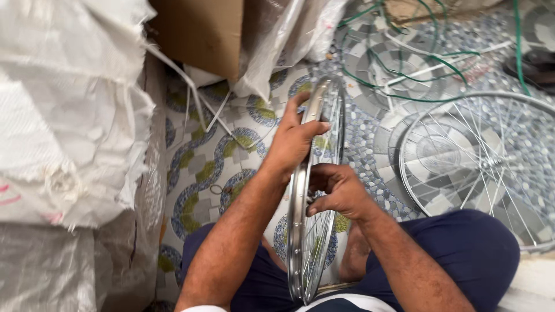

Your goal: The person threads spokes through a bicycle rim and secures them by hand, handling individual spokes and the rim one by one.

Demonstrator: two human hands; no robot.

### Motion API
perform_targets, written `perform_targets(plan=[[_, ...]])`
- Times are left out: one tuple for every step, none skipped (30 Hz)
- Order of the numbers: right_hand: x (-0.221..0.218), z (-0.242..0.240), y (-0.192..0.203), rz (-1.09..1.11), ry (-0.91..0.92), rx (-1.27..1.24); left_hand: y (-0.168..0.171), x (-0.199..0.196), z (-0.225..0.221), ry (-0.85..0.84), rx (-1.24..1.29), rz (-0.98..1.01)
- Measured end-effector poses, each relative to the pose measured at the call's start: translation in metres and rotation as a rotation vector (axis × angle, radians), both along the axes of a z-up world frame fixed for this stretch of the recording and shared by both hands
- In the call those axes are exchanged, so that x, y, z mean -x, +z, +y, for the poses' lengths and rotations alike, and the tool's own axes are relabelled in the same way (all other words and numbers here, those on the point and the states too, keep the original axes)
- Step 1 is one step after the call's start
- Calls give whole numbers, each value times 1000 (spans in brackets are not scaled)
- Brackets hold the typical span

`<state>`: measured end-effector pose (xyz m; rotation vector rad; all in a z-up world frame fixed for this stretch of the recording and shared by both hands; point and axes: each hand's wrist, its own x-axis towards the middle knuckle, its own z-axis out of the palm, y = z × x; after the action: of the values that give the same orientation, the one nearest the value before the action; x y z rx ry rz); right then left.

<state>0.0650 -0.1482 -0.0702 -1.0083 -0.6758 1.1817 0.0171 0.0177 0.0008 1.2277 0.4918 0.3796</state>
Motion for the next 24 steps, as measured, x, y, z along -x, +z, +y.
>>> perform_targets(plan=[[0, -1, 0, -1, 18, 6, 0, 1, 0, 18, 6, -1], [0, -2, 0, -29, 11, 2, -1, 1, 0, 14, -37, -19], [0, -1, -1, -58, 1, -1, 0, 1, 0, 7, -79, -36], [4, 2, -3, -58, 17, 5, 0, -1, 0, 23, -73, -36], [11, 6, -6, -188, -45, -22, 1, -2, -1, 19, -61, -40], [16, 7, -8, -318, -107, -50, 2, -2, -1, 15, -49, -44], [27, 9, -9, -316, -99, -46, 3, -1, -1, 23, -44, -42], [41, 12, -9, -473, -237, 116, 5, 0, -1, 0, -55, 12], [48, 14, -7, -633, -380, 285, 5, -1, -2, -28, -63, 60], [48, 13, -3, -637, -376, 290, 4, -1, -3, -26, -56, 57], [47, 15, 2, -534, -300, 276, 3, 0, 0, -26, -119, 17], [45, 16, 7, -431, -225, 263, 2, 1, 1, -26, -183, -24], [31, 16, 15, -429, -222, 265, -1, 3, 1, -24, -180, -21], [1, 14, 26, -369, 96, 97, -3, 6, 0, -30, -225, -48], [-21, 10, 36, -306, 413, -68, -4, 5, -1, -34, -269, -82], [-26, 8, 38, -311, 417, -63, -4, 5, -1, -30, -264, -88], [-26, 7, 33, -228, 401, 10, -5, 6, -2, -27, -264, -83], [-24, 6, 27, -146, 382, 83, -5, 7, -3, -25, -264, -77], [-12, 4, 21, -149, 396, 82, -2, 8, -2, -10, -265, -78], [8, -4, 15, -630, 51, 260, 1, 8, -1, -6, -246, -38], [22, -8, 11, -1092, -317, 453, 2, 8, -3, -7, -218, 2], [31, -4, 7, -1095, -304, 453, 3, 8, -4, 3, -211, 4], [43, -3, 5, -1280, -505, 102, 3, 6, -4, -9, -233, -5], [48, -5, 4, -1436, -689, -274, 2, 4, -5, -21, -255, -13]])
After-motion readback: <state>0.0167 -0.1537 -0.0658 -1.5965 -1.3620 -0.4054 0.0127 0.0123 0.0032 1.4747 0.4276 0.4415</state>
